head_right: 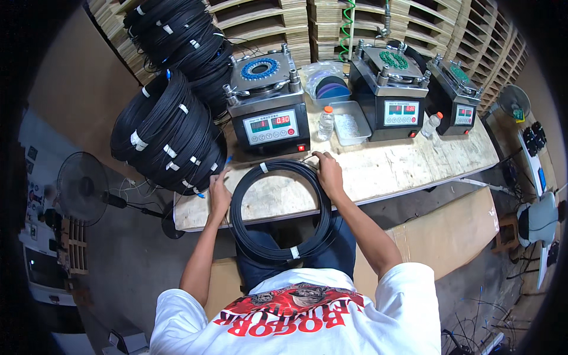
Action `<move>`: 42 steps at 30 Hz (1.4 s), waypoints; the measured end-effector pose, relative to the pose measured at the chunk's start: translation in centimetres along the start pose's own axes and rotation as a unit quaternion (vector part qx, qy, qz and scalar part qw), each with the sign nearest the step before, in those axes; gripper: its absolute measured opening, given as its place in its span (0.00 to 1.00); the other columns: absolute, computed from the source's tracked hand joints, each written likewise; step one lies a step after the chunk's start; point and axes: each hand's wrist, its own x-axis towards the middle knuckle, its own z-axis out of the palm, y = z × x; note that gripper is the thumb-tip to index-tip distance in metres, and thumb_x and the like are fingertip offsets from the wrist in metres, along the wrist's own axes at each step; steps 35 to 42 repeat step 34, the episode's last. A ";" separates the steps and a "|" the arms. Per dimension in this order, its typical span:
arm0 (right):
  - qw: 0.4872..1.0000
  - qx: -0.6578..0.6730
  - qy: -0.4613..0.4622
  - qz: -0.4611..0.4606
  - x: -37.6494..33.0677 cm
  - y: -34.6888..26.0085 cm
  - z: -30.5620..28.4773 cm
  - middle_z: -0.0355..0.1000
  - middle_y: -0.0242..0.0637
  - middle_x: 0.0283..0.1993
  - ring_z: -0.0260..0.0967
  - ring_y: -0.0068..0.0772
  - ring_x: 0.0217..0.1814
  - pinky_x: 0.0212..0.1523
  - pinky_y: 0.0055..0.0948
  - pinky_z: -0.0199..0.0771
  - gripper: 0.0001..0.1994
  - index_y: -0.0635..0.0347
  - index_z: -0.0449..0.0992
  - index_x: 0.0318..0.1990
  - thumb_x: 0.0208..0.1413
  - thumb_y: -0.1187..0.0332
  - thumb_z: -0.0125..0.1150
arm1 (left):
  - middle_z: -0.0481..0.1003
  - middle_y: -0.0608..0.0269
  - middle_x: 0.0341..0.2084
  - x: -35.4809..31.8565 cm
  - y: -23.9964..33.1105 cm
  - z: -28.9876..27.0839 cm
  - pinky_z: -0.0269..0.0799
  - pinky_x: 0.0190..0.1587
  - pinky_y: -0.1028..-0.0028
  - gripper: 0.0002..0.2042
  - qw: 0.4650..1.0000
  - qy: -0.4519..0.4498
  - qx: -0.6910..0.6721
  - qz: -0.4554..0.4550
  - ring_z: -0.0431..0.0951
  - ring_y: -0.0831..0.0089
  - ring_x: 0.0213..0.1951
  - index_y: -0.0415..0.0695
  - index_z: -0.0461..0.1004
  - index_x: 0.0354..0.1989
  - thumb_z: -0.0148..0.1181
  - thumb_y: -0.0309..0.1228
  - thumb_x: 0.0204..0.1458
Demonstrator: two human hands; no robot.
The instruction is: The user is using a polishing machine to polish the ends of a fiber optic cable.
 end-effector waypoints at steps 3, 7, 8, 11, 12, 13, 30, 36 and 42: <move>0.999 -0.028 0.025 -0.002 -0.3 -0.9 -0.8 0.73 0.45 0.39 0.74 0.53 0.36 0.37 0.47 0.73 0.22 0.56 0.75 0.53 0.47 0.82 0.56 | 0.71 0.46 0.38 0.0 2.6 -0.9 0.69 0.48 0.60 0.29 0.999 -0.016 -0.049 -0.001 0.74 0.51 0.41 0.44 0.70 0.61 0.43 0.10 0.49; 0.992 -0.005 0.125 0.001 -0.6 -3.0 -2.1 0.72 0.44 0.36 0.74 0.51 0.35 0.35 0.45 0.73 0.23 0.55 0.74 0.54 0.49 0.82 0.58 | 0.69 0.50 0.35 0.2 5.0 -2.2 0.68 0.45 0.64 0.27 0.992 0.018 -0.121 -0.016 0.72 0.57 0.37 0.41 0.67 0.64 0.42 0.13 0.54; 0.992 -0.004 0.124 -0.002 -0.3 -2.9 -2.2 0.72 0.44 0.36 0.74 0.51 0.35 0.35 0.45 0.73 0.23 0.55 0.74 0.54 0.49 0.82 0.58 | 0.69 0.49 0.35 0.3 5.5 -2.7 0.67 0.45 0.63 0.26 0.990 0.036 -0.138 -0.006 0.72 0.55 0.38 0.41 0.67 0.63 0.43 0.13 0.55; 0.981 0.025 0.169 -0.088 0.8 -2.5 -3.2 0.74 0.45 0.36 0.74 0.52 0.34 0.33 0.44 0.72 0.19 0.56 0.73 0.55 0.55 0.80 0.58 | 0.68 0.54 0.29 1.3 8.4 -4.2 0.68 0.38 0.64 0.16 0.990 0.012 -0.141 0.007 0.71 0.58 0.30 0.38 0.72 0.56 0.47 0.19 0.61; 0.981 0.024 0.169 -0.089 0.9 -3.1 -3.6 0.74 0.45 0.36 0.74 0.52 0.34 0.33 0.44 0.72 0.19 0.56 0.73 0.55 0.55 0.80 0.58 | 0.69 0.55 0.27 1.5 9.9 -5.0 0.68 0.35 0.64 0.14 0.989 -0.027 -0.143 -0.015 0.71 0.57 0.27 0.37 0.75 0.53 0.48 0.21 0.62; 0.980 0.056 0.169 -0.085 1.1 -4.3 -3.7 0.73 0.45 0.31 0.72 0.46 0.29 0.31 0.39 0.70 0.16 0.57 0.74 0.54 0.58 0.78 0.57 | 0.72 0.57 0.23 1.8 10.2 -5.5 0.68 0.30 0.66 0.11 0.991 -0.020 -0.130 0.013 0.71 0.63 0.22 0.36 0.77 0.49 0.50 0.26 0.64; 0.883 0.462 -0.040 -0.071 1.6 -16.4 -4.9 0.74 0.34 0.29 0.68 0.19 0.30 0.32 0.21 0.67 0.12 0.70 0.77 0.40 0.68 0.69 0.53 | 0.80 0.62 0.41 6.3 22.3 -7.8 0.73 0.48 0.78 0.20 0.780 -0.228 -0.583 0.002 0.78 0.77 0.43 0.37 0.77 0.52 0.48 0.41 0.69; 0.888 0.442 0.073 -0.099 1.2 -15.5 -5.4 0.76 0.42 0.46 0.74 0.27 0.46 0.47 0.23 0.71 0.13 0.64 0.79 0.53 0.64 0.71 0.57 | 0.81 0.62 0.41 6.7 21.5 -6.8 0.70 0.53 0.76 0.19 0.805 -0.147 -0.572 0.057 0.77 0.76 0.44 0.38 0.79 0.49 0.48 0.42 0.68; 0.888 0.442 0.073 -0.099 1.2 -15.5 -5.4 0.76 0.42 0.46 0.74 0.27 0.46 0.47 0.23 0.71 0.13 0.64 0.79 0.53 0.64 0.71 0.57 | 0.81 0.62 0.41 6.7 21.5 -6.8 0.70 0.53 0.76 0.19 0.805 -0.147 -0.572 0.057 0.77 0.76 0.44 0.38 0.79 0.49 0.48 0.42 0.68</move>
